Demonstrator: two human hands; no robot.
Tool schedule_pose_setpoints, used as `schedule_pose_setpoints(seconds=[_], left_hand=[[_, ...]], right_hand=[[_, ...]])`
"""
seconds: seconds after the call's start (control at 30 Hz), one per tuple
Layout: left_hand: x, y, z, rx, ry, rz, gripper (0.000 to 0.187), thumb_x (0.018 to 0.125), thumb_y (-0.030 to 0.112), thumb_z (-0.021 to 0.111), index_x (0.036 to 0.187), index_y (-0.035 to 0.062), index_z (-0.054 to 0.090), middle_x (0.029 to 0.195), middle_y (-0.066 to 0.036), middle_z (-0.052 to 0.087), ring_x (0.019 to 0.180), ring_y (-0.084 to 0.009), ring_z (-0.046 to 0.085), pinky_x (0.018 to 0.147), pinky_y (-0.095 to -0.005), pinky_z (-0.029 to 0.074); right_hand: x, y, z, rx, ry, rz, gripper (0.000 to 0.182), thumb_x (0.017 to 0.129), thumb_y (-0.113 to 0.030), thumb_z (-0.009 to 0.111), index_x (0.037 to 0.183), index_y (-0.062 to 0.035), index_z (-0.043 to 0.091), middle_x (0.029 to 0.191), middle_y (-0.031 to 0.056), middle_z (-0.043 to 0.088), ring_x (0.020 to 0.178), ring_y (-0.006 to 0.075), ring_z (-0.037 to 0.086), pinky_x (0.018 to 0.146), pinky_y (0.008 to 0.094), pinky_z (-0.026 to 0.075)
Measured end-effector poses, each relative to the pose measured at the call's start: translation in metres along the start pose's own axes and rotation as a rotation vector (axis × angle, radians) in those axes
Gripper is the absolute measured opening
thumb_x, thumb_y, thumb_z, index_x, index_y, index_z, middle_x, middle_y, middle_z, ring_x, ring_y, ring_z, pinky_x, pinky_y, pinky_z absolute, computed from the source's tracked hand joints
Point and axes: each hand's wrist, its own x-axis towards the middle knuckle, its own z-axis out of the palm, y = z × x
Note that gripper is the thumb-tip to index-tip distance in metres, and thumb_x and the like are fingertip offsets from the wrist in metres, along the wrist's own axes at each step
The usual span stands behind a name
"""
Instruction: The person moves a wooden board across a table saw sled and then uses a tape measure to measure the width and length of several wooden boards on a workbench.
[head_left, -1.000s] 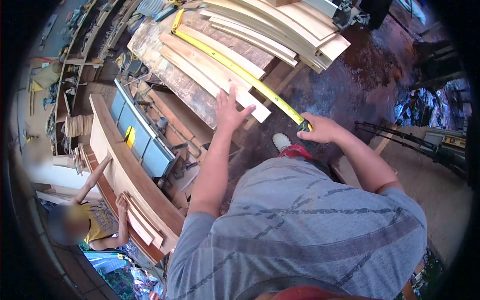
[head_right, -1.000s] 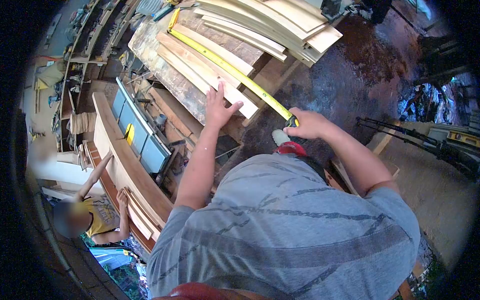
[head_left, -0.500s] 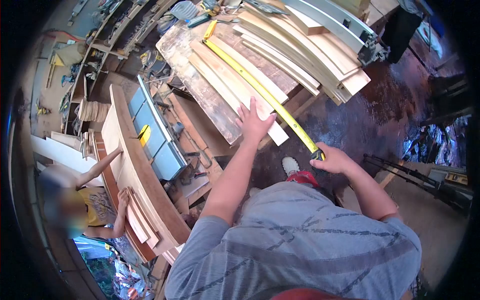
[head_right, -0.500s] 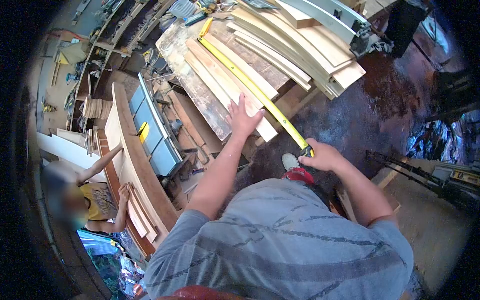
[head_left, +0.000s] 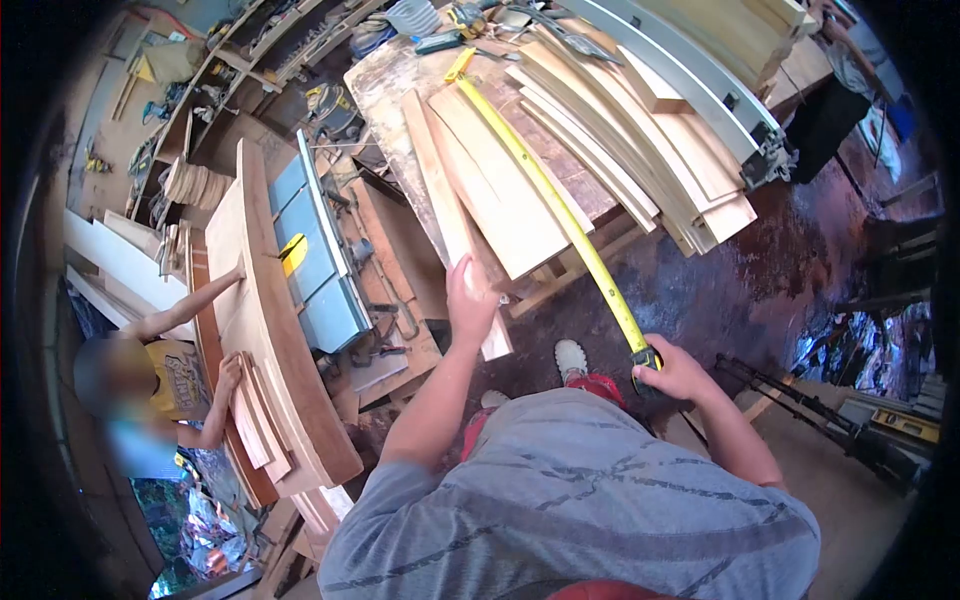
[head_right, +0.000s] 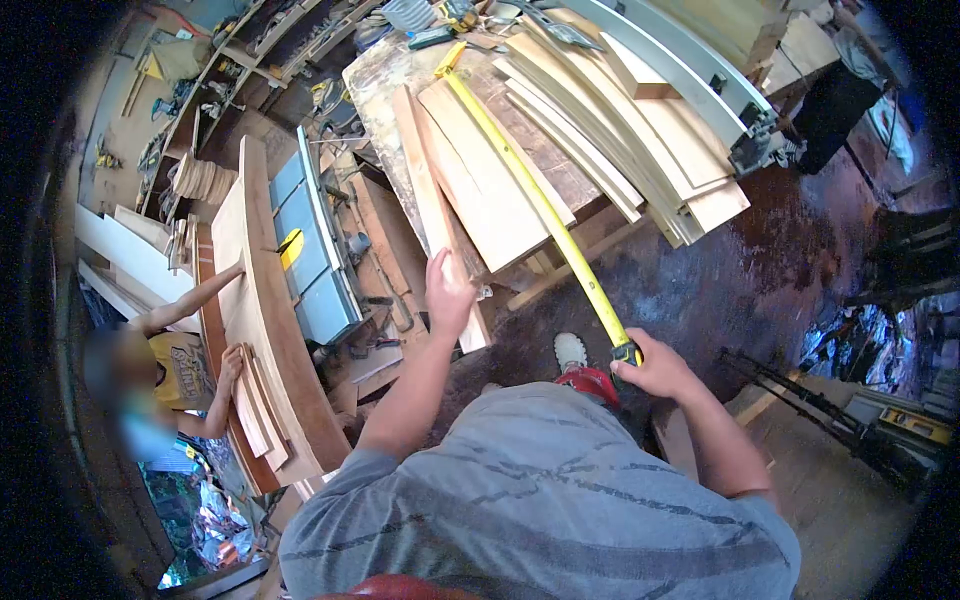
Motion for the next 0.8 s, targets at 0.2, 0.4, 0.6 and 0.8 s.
schedule_pose_setpoints(seconds=[0.2, 0.4, 0.6, 0.8], left_hand=[[-0.037, -0.045, -0.043, -0.048, 0.001, -0.028, 0.073, 0.066, 0.000, 0.064, 0.137, 0.0067, 0.049, 0.141, -0.020, 0.046, 0.141, -0.0386, 0.035, 0.117, -0.0445, 0.028], [-0.052, -0.054, -0.070, 0.054, -0.124, -0.007, 0.074, 0.067, 0.000, 0.064, 0.140, 0.0072, 0.047, 0.148, -0.029, 0.036, 0.144, -0.0425, 0.028, 0.118, -0.0458, 0.025], [-0.041, -0.030, -0.029, 0.007, -0.115, -0.018, 0.075, 0.072, 0.003, 0.066, 0.143, 0.0084, 0.043, 0.152, -0.032, 0.028, 0.146, -0.0443, 0.022, 0.118, -0.0450, 0.025], [-0.019, -0.028, 0.014, 0.031, -0.077, -0.054, 0.075, 0.075, 0.008, 0.069, 0.145, 0.0130, 0.042, 0.153, -0.038, 0.020, 0.144, -0.0491, 0.024, 0.118, -0.0474, 0.026]], right_hand=[[0.006, 0.003, 0.002, -0.014, -0.028, 0.008, 0.069, 0.082, -0.044, 0.072, 0.136, -0.0073, 0.049, 0.110, 0.0252, 0.066, 0.105, 0.0401, 0.065, 0.089, 0.0442, 0.050], [0.018, -0.005, -0.002, -0.065, -0.052, 0.029, 0.071, 0.082, -0.046, 0.071, 0.137, -0.0075, 0.048, 0.112, 0.0255, 0.066, 0.108, 0.0406, 0.064, 0.091, 0.0443, 0.050], [0.025, -0.020, -0.004, -0.156, -0.055, 0.061, 0.073, 0.082, -0.049, 0.070, 0.138, -0.0075, 0.046, 0.113, 0.0262, 0.066, 0.108, 0.0416, 0.064, 0.091, 0.0451, 0.050], [0.023, -0.031, -0.003, -0.206, -0.029, 0.080, 0.075, 0.081, -0.054, 0.068, 0.136, -0.0074, 0.047, 0.113, 0.0269, 0.065, 0.108, 0.0434, 0.063, 0.090, 0.0472, 0.050]])
